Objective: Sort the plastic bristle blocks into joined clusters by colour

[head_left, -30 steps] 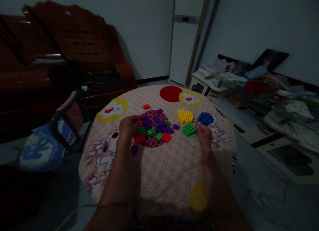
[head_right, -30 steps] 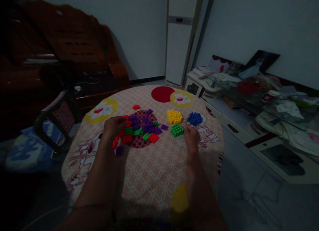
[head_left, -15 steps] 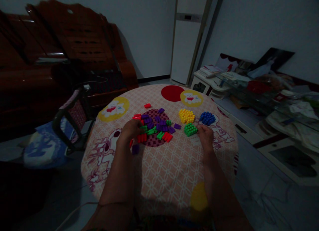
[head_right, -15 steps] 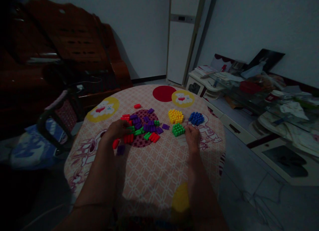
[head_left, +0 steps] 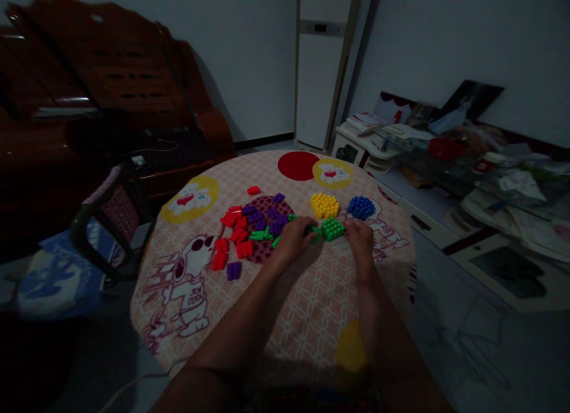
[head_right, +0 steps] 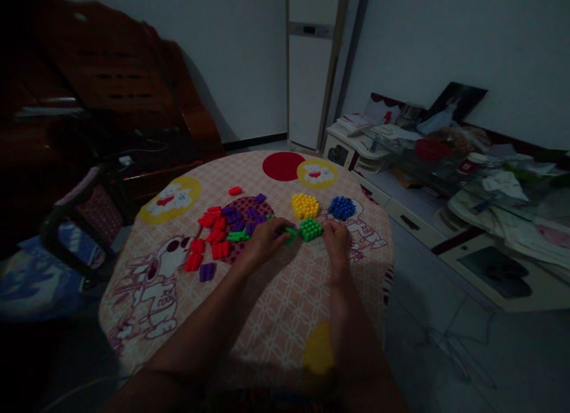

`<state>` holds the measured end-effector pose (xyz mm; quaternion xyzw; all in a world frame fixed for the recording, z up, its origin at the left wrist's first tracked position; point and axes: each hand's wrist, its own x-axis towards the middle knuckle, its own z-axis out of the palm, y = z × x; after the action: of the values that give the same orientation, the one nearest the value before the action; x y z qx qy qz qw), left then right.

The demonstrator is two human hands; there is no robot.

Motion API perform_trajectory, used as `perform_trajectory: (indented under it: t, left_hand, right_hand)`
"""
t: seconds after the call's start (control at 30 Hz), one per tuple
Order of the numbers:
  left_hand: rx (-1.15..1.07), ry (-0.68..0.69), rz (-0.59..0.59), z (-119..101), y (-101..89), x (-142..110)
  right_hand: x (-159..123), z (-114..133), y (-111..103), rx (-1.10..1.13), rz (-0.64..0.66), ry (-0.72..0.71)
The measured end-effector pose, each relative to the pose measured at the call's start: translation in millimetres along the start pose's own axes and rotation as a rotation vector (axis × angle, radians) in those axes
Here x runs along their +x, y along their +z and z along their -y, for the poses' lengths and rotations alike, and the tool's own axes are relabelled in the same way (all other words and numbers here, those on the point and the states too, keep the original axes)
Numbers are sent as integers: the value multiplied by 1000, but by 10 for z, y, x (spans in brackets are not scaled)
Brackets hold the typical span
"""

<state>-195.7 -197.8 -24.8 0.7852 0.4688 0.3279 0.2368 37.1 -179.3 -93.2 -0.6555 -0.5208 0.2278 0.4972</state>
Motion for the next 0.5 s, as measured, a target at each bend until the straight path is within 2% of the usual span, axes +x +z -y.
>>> perform_trajectory:
  t: [0.1,0.17,0.3,0.5]
  left_hand:
    - [-3,68,73,-145,376,-47]
    - [12,92,96,-210,520,-84]
    - [75,85,60,-301,612,-80]
    - [125,106,39,-399,675,88]
  right_hand:
    - [-4,60,3,138,-29,97]
    - [-4,101,8,198,-58,147]
    - [0,141,17,259,-75,158]
    - [4,122,3,259,-67,155]
